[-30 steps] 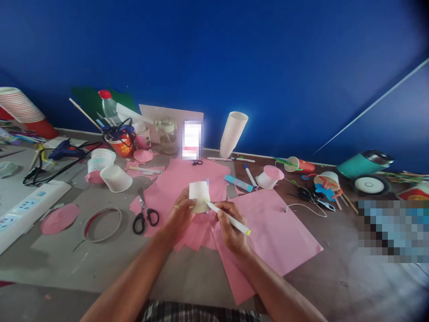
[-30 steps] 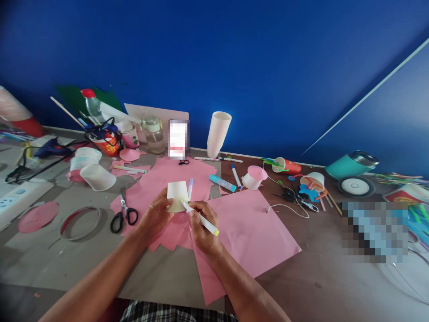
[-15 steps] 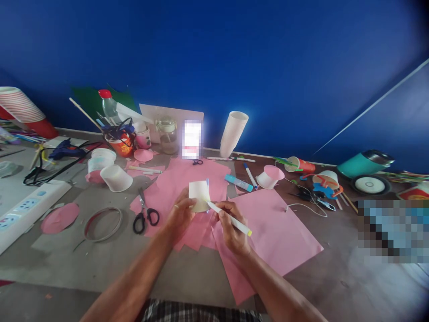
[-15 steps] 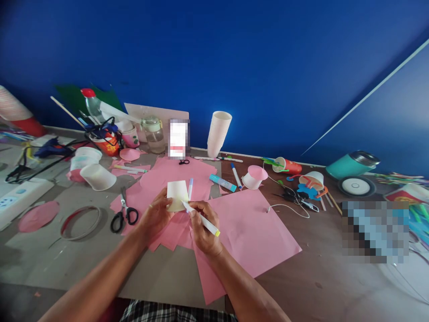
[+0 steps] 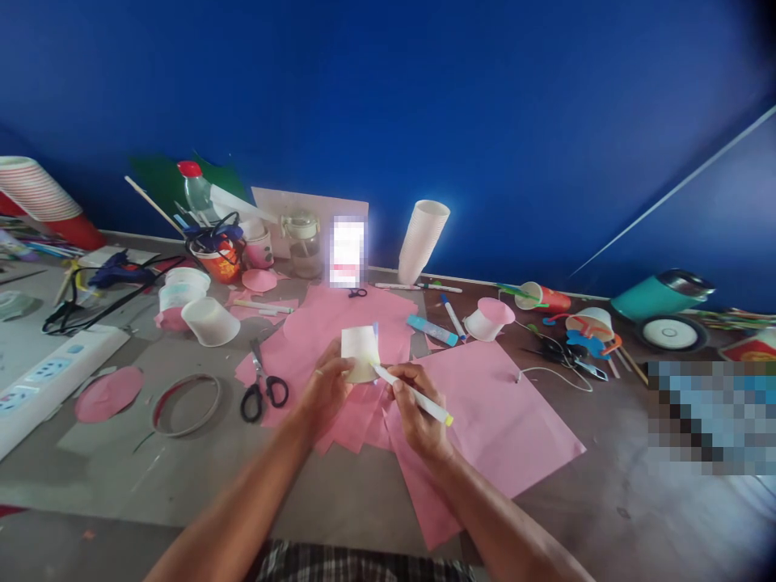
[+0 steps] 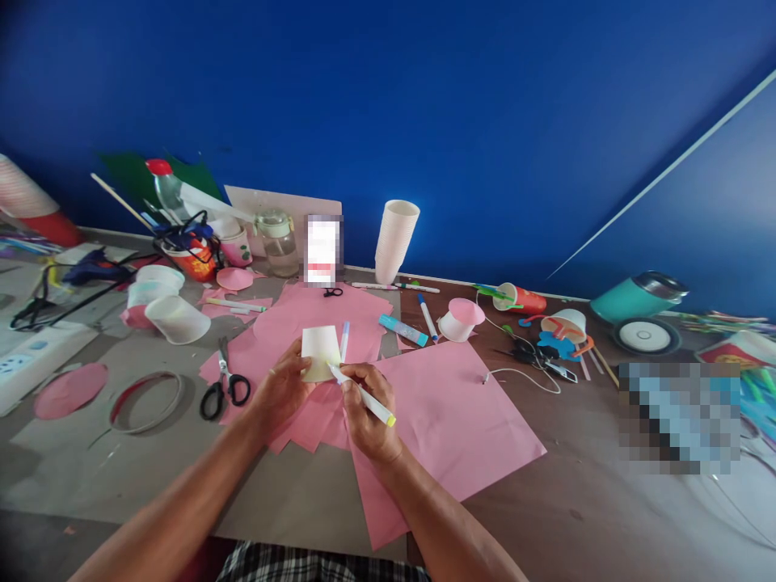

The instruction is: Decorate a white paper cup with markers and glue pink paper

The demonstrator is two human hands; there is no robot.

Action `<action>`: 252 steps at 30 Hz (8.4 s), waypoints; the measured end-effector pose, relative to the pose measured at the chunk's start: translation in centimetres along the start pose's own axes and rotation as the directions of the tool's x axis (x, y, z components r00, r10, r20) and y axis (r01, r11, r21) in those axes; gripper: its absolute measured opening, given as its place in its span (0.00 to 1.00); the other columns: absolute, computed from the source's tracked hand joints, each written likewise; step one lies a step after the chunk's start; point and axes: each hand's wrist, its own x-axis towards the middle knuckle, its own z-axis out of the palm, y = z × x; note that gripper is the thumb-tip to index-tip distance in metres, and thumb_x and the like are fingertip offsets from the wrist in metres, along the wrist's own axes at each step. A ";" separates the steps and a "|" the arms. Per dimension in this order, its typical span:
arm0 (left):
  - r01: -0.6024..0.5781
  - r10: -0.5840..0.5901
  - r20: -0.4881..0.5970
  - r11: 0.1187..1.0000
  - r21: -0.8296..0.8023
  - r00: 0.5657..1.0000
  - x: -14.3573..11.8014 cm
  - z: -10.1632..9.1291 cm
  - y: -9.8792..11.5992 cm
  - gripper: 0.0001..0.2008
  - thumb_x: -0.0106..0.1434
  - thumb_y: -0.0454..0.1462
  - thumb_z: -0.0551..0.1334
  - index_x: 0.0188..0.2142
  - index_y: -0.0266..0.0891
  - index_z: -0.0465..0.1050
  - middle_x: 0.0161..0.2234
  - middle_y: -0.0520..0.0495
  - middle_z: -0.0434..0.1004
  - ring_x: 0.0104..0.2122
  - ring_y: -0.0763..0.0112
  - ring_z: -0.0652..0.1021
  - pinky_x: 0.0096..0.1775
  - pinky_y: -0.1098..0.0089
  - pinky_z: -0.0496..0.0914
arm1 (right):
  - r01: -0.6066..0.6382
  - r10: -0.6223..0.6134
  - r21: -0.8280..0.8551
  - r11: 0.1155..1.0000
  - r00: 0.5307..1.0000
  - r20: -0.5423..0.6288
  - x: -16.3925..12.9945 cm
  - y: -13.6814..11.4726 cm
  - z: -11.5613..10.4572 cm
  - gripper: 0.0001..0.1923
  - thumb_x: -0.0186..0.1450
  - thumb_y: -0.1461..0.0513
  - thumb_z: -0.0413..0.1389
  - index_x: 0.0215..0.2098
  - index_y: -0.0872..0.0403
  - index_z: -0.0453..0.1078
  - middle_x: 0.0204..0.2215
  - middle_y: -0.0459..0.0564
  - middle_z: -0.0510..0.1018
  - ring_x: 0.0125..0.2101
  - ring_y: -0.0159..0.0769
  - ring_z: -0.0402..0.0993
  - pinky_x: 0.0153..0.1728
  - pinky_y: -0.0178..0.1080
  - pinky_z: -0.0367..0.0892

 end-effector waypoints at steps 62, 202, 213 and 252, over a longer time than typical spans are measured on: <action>0.137 -0.128 0.089 0.985 -0.102 0.988 -0.9 0.7 0.1 0.23 0.56 0.38 0.68 0.52 0.36 0.74 0.42 0.41 0.81 0.43 0.56 0.79 0.42 0.64 0.71 | 0.148 -0.142 -0.181 0.972 0.989 0.048 0.8 2.8 0.4 0.20 0.58 0.69 0.50 0.48 0.52 0.68 0.35 0.49 0.73 0.35 0.40 0.71 0.36 0.42 0.67; -0.011 0.011 0.002 0.992 0.128 1.000 -0.6 0.6 0.3 0.15 0.57 0.42 0.66 0.42 0.39 0.74 0.35 0.48 0.78 0.36 0.65 0.77 0.37 0.69 0.68 | 0.052 -0.054 0.035 0.998 0.996 0.072 -0.5 0.6 -0.3 0.10 0.69 0.55 0.50 0.44 0.52 0.67 0.27 0.48 0.75 0.28 0.36 0.74 0.30 0.39 0.71; -0.007 0.005 0.019 0.994 0.105 1.000 -0.7 0.8 0.5 0.13 0.58 0.42 0.64 0.41 0.39 0.74 0.36 0.48 0.78 0.36 0.65 0.77 0.36 0.69 0.68 | 0.077 -0.078 0.020 0.997 0.994 0.075 -0.4 0.9 -0.3 0.09 0.69 0.58 0.50 0.42 0.52 0.69 0.26 0.47 0.76 0.26 0.36 0.74 0.30 0.40 0.70; -0.012 0.014 -0.015 0.992 0.124 1.000 -0.7 0.6 0.3 0.13 0.57 0.42 0.66 0.41 0.40 0.74 0.36 0.47 0.79 0.36 0.65 0.77 0.36 0.69 0.67 | 0.013 -0.015 0.029 0.999 0.999 0.041 -0.3 0.9 0.0 0.12 0.70 0.54 0.50 0.42 0.52 0.68 0.26 0.46 0.74 0.25 0.34 0.72 0.28 0.38 0.71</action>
